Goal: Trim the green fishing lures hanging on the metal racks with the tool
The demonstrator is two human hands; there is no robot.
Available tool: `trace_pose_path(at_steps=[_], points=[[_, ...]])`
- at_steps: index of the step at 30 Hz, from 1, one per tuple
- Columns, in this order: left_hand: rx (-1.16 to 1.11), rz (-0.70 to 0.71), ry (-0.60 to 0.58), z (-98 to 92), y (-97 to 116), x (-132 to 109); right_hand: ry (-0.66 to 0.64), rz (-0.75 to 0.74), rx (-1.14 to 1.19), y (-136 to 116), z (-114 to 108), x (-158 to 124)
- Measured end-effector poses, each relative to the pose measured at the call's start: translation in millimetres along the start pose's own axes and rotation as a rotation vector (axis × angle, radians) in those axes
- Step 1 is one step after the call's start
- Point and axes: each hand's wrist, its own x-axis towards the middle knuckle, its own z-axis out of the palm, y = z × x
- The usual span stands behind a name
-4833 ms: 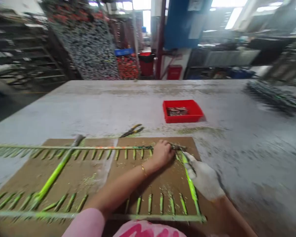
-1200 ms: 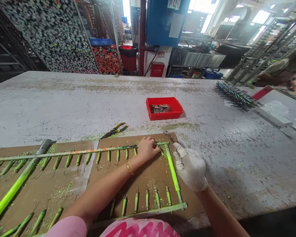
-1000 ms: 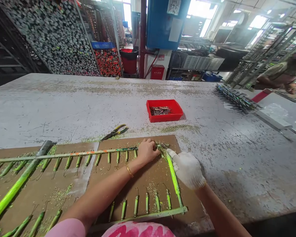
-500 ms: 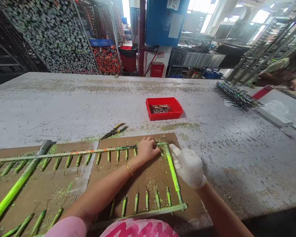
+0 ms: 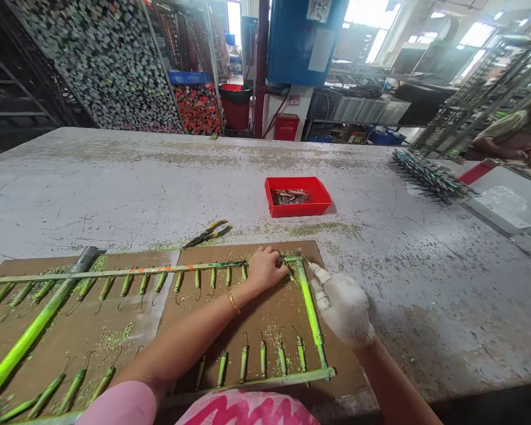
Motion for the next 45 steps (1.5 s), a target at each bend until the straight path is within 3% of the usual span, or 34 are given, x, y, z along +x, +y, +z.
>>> trace_pose_path(at_steps=[2, 6, 7, 11, 16, 21, 25, 30, 35, 39, 40, 45], points=[[-0.004, 0.001, 0.001, -0.3, 0.1, -0.1, 0.090, -0.007, 0.009, -0.1, -0.2, 0.0], [0.002, -0.004, 0.007, -0.6, 0.7, -0.3, -0.123, -0.109, -0.070, -0.7, 0.9, -0.7], [0.003, 0.001, 0.007, -0.6, 0.8, -0.4, -0.124, -0.095, -0.076, -0.9, 0.9, -1.5], [-0.003, 0.015, 0.027, -1.0, 1.1, -0.7, 0.056, -0.029, -0.023, -2.2, 1.4, -5.5], [-0.005, 0.013, -0.001, -2.3, 1.1, -1.0, -0.154, -0.084, -0.038, -1.5, 5.1, -7.4], [-0.005, 0.001, 0.011, -2.3, 1.5, -0.9, 0.035, 0.022, 0.012, -0.3, 5.4, -8.9], [-0.010, -0.010, -0.008, -2.4, 1.8, -1.0, -0.170, -0.052, -0.042, -0.7, 7.0, -9.1], [-0.012, 0.005, 0.012, -1.5, 1.3, -1.0, 0.048, 0.001, -0.014, -0.6, 4.6, -8.4], [-0.010, -0.010, 0.002, -2.1, 1.6, -1.3, -0.167, -0.056, -0.079, -2.9, 2.2, -4.2], [-0.024, -0.004, -0.006, -4.0, 2.1, -1.8, 0.059, 0.004, -0.017, -3.9, -2.4, -3.5], [-0.024, -0.004, -0.005, -4.4, 2.2, -1.9, 0.065, -0.020, -0.013, -4.1, -1.8, -3.9], [-0.009, -0.004, -0.016, -3.8, 2.0, -2.2, -0.138, -0.057, -0.070, -4.2, 5.0, -6.2]])
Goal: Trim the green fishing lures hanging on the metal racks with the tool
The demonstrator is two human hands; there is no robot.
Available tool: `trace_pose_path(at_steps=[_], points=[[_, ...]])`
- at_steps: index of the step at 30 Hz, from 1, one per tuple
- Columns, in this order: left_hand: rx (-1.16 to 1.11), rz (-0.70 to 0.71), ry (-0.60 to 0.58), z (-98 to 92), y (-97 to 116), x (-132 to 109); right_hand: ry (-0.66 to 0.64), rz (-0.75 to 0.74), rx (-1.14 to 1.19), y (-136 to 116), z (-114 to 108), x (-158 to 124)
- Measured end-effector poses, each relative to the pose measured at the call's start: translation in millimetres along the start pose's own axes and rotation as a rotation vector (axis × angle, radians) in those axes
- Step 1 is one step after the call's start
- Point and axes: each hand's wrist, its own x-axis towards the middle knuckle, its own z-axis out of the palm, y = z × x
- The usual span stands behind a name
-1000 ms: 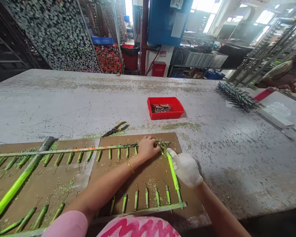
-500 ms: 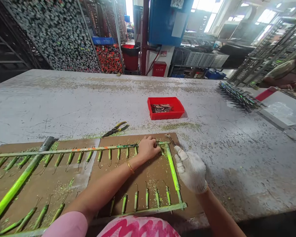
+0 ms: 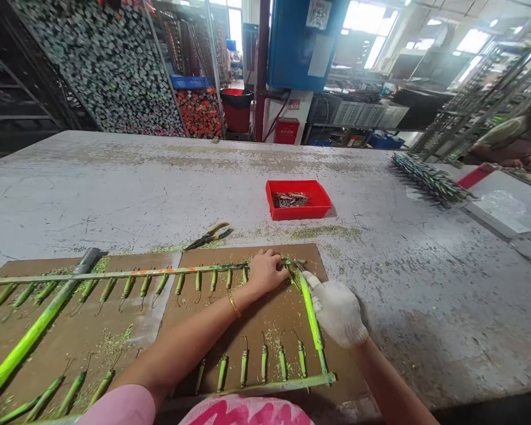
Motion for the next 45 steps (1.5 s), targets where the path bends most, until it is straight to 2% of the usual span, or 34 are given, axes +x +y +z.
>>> trace_pose_path(at_steps=[4, 5, 9, 10, 14, 16, 18, 20, 24, 26, 29, 30, 34, 35, 39, 40, 43, 45], points=[[0.002, 0.012, 0.023, 2.3, -2, 0, 0.184, 0.069, 0.072, 1, 1, 1], [0.001, 0.014, 0.028, 2.7, -2, 0, 0.176, 0.053, 0.069, 1, 2, 1], [0.008, 0.022, 0.019, 2.9, -2, 0, -0.007, 0.007, 0.002, 3, 2, 3], [0.010, 0.020, 0.018, 2.9, -2, 0, 0.006, 0.021, 0.003, 4, 0, 3], [0.004, 0.019, 0.030, 3.8, -2, 0, 0.229, 0.095, 0.049, 3, -7, 4], [0.001, 0.026, 0.035, 4.8, -3, 0, 0.200, 0.057, 0.027, 1, -6, 6], [0.007, 0.034, 0.037, 6.1, -4, 0, 0.074, -0.003, -0.001, 0, -5, 9], [0.015, 0.038, 0.043, 7.4, -5, 1, 0.031, 0.004, 0.004, -1, -6, 11], [0.010, 0.044, 0.056, 9.0, -6, 2, 0.249, 0.107, 0.059, -1, -12, 12], [0.006, 0.048, 0.055, 8.9, -6, 2, 0.209, 0.068, 0.036, -2, -11, 12], [0.005, 0.048, 0.040, 8.2, -6, 1, 0.036, -0.007, -0.019, -3, -6, 11], [0.004, 0.049, 0.033, 8.0, -6, 1, 0.038, 0.004, -0.020, -3, -5, 11], [-0.004, 0.043, 0.034, 7.2, -5, 1, 0.244, 0.105, 0.014, -2, -4, 11], [-0.006, 0.041, 0.035, 7.0, -5, 1, 0.238, 0.081, 0.011, -2, -3, 11], [-0.003, 0.043, 0.022, 6.7, -5, 1, 0.064, -0.045, -0.033, -2, -2, 11], [-0.001, 0.046, 0.023, 6.8, -5, 1, 0.073, -0.035, -0.028, -2, -3, 11], [0.006, 0.058, 0.032, 7.1, -6, 1, 0.230, 0.025, 0.027, -2, -5, 12], [0.008, 0.055, 0.034, 7.1, -6, 1, 0.234, -0.008, 0.021, -2, -4, 13]])
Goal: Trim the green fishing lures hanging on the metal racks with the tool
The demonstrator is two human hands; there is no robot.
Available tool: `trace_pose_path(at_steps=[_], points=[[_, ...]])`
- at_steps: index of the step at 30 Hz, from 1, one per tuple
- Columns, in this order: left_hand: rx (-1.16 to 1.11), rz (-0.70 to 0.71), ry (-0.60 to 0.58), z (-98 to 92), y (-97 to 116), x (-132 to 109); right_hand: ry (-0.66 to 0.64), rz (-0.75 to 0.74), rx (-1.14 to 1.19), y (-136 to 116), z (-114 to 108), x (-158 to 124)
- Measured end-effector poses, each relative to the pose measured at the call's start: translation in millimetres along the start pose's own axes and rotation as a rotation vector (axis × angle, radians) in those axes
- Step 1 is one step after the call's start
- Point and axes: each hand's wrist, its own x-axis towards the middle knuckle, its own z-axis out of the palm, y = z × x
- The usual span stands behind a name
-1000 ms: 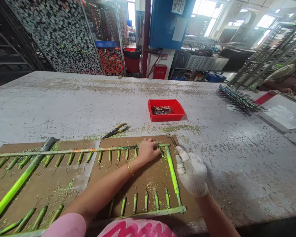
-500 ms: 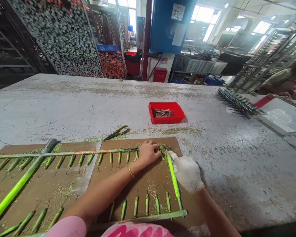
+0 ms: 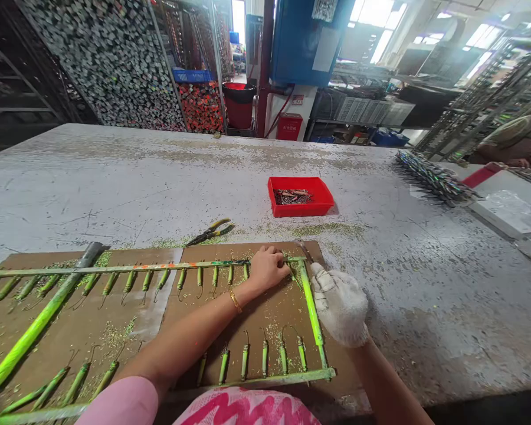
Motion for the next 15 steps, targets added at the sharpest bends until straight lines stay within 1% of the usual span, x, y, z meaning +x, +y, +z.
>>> trace_pose_path(at_steps=[2, 3, 4, 5, 7, 8, 9, 10, 13, 14, 15], points=[[0.000, -0.009, -0.004, -0.2, 0.4, 0.0, -0.105, -0.067, -0.043, -0.7, 1.8, 0.0], [-0.002, -0.013, -0.007, -0.4, 0.6, 0.0, -0.158, -0.085, -0.065, -0.8, 2.2, -0.1], [-0.004, -0.015, -0.011, -0.5, 0.8, 0.0, -0.184, -0.084, -0.075, -0.8, 2.0, -0.3], [-0.006, -0.015, -0.012, -0.5, 1.0, -0.1, -0.172, -0.065, -0.071, -0.5, 1.3, -0.6], [-0.010, -0.010, -0.007, -0.5, 0.9, -0.1, -0.086, -0.010, -0.036, 0.3, 0.0, -1.6], [-0.011, -0.010, -0.002, -0.4, 0.8, -0.1, -0.048, 0.003, -0.021, 0.8, 0.1, -2.2], [-0.011, -0.009, 0.004, -0.2, 0.6, -0.1, -0.039, -0.010, -0.015, 1.3, 0.9, -2.8], [-0.011, -0.009, 0.009, 0.0, 0.3, -0.1, -0.057, -0.032, -0.021, 1.8, 2.2, -3.2], [-0.010, -0.011, 0.009, 0.6, -0.1, -0.2, -0.176, -0.093, -0.062, 3.3, 5.0, -2.1], [-0.010, -0.011, 0.004, 0.6, 0.0, -0.2, -0.180, -0.084, -0.063, 3.6, 4.3, -0.9], [-0.009, -0.013, 0.001, 0.5, 0.2, -0.2, -0.150, -0.058, -0.054, 3.7, 2.9, 0.5]])
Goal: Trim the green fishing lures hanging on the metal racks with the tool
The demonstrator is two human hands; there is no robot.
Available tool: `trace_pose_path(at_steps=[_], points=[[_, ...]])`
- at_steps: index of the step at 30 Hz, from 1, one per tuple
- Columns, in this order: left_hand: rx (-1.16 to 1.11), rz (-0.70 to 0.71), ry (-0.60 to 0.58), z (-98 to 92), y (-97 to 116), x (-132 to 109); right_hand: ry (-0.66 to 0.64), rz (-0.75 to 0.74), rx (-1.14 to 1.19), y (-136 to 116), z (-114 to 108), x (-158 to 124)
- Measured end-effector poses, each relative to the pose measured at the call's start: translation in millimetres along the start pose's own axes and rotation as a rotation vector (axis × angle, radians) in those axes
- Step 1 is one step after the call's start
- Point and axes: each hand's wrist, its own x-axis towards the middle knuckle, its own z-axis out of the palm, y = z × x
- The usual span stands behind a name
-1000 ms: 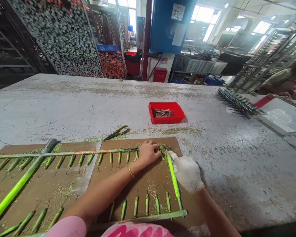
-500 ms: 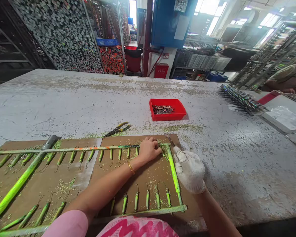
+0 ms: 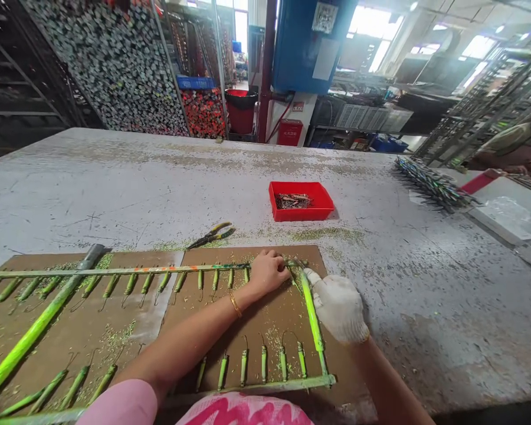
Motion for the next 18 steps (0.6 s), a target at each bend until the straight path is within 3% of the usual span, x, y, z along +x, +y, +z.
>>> trace_pose_path(at_steps=[4, 9, 12, 14, 18], points=[[0.003, -0.006, -0.006, -1.6, 1.1, 0.0, 0.109, 0.082, 0.071, 0.1, -3.9, 3.3], [0.006, -0.008, -0.020, -3.9, 1.8, -0.2, -0.065, 0.063, 0.140, 5.1, 2.2, 2.3], [0.007, -0.011, -0.019, -4.2, 2.1, -0.1, 0.073, 0.180, 0.171, 7.9, -0.7, 0.7], [0.008, -0.017, -0.019, -4.2, 2.3, 0.0, 0.117, 0.168, 0.153, 7.3, -2.0, 0.1], [0.011, -0.011, -0.027, -3.7, 1.6, 0.0, -0.061, 0.030, 0.125, 4.1, -1.1, 0.3]])
